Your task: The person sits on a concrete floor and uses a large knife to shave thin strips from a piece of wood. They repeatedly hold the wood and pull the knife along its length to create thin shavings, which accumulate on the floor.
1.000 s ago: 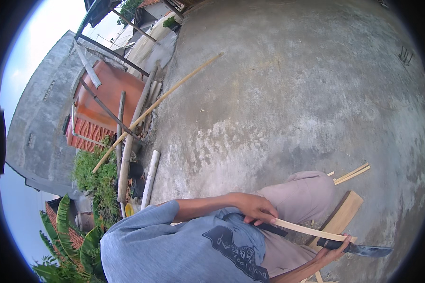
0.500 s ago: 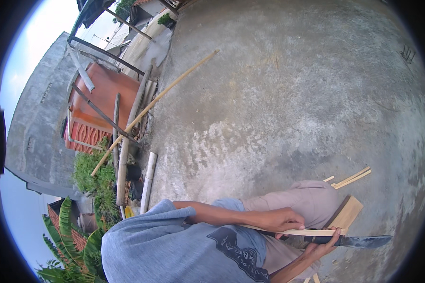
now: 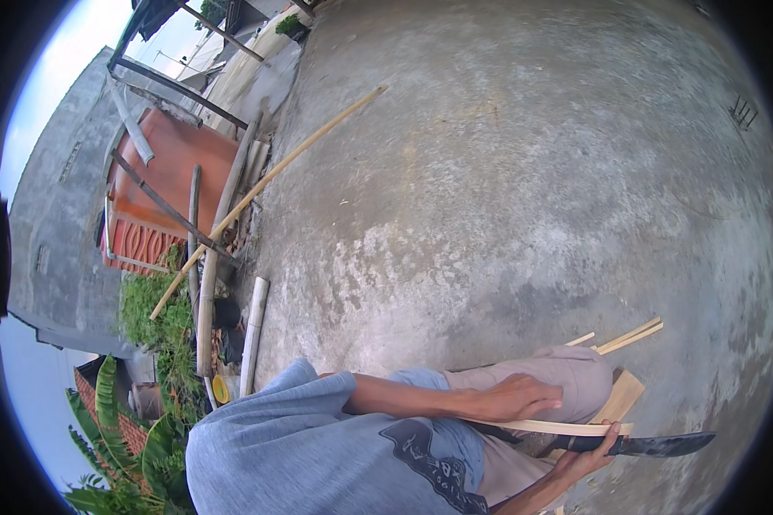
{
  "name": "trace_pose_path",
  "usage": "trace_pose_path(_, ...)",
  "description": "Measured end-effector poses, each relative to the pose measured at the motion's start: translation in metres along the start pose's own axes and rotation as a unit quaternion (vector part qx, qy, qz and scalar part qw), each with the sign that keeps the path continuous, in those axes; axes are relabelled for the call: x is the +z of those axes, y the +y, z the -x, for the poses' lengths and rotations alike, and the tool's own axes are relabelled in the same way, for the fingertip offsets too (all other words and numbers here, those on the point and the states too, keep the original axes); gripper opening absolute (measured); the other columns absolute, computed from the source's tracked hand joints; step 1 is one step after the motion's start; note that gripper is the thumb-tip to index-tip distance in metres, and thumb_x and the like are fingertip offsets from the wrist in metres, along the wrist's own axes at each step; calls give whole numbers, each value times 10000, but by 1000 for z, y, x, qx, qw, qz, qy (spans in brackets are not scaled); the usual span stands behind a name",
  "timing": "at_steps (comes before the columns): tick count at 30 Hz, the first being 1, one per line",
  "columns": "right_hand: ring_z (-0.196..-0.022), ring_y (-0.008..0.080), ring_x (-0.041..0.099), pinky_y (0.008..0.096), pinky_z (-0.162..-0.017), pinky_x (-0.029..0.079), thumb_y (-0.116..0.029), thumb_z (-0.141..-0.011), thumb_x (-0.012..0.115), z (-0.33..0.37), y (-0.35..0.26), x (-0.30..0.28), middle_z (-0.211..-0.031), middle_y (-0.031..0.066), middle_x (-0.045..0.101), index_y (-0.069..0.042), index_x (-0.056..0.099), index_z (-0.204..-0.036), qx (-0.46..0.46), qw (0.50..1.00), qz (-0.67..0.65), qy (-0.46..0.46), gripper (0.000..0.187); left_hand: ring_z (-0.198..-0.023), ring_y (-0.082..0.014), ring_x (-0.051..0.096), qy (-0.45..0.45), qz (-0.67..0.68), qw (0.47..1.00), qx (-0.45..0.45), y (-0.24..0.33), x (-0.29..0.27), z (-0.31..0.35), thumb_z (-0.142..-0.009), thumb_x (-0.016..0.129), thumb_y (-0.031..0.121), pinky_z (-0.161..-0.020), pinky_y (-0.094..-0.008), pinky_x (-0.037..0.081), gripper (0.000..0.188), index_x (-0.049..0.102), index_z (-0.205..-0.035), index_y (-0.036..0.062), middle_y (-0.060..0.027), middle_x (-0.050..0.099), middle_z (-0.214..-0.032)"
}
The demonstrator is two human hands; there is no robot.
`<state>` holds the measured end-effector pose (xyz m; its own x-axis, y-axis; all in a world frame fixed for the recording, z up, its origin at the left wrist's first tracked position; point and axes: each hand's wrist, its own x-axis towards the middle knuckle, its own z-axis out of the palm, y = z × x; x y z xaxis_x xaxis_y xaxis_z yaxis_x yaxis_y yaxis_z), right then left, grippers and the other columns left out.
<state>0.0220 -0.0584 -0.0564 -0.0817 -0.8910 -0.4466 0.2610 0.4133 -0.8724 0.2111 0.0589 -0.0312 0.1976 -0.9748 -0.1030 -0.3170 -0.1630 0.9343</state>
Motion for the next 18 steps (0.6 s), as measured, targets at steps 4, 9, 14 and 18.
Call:
trace_pose_path(4,-974,157,577,323,-831,501,-258,-935,742,-3,7,11,-1055,79,585,1,583,-1131,5,1000,19,-20,361,-708,-330,594,112,53,992,17,-10,-16,-20,-1050,517,268,-655,-439,434,247,566,-982,36,-192,544,-743)
trace_pose_path(9,-962,169,606,328,-809,532,-272,-941,736,-7,3,15,-1058,79,616,-4,595,-1152,-9,999,33,-28,370,-699,-173,564,121,240,952,-145,-4,-43,-33,-1054,535,307,-634,-365,453,255,606,-1039,62,-85,567,-717)
trace_pose_path(14,-1064,203,601,369,-889,533,-283,-923,747,-16,0,7,-1154,111,605,19,587,-1194,14,1000,21,4,436,-623,-136,542,-24,133,991,-14,-20,-26,-26,-1043,550,350,-571,-297,449,299,623,-1069,62,-37,589,-730)
trace_pose_path(18,-1071,213,596,362,-913,507,-325,-932,730,-16,-7,9,-1170,132,586,42,583,-1202,5,999,-34,39,479,-621,-153,549,-296,213,918,-156,5,-22,-18,-1040,538,340,-595,-336,462,321,652,-1022,40,-37,599,-709)
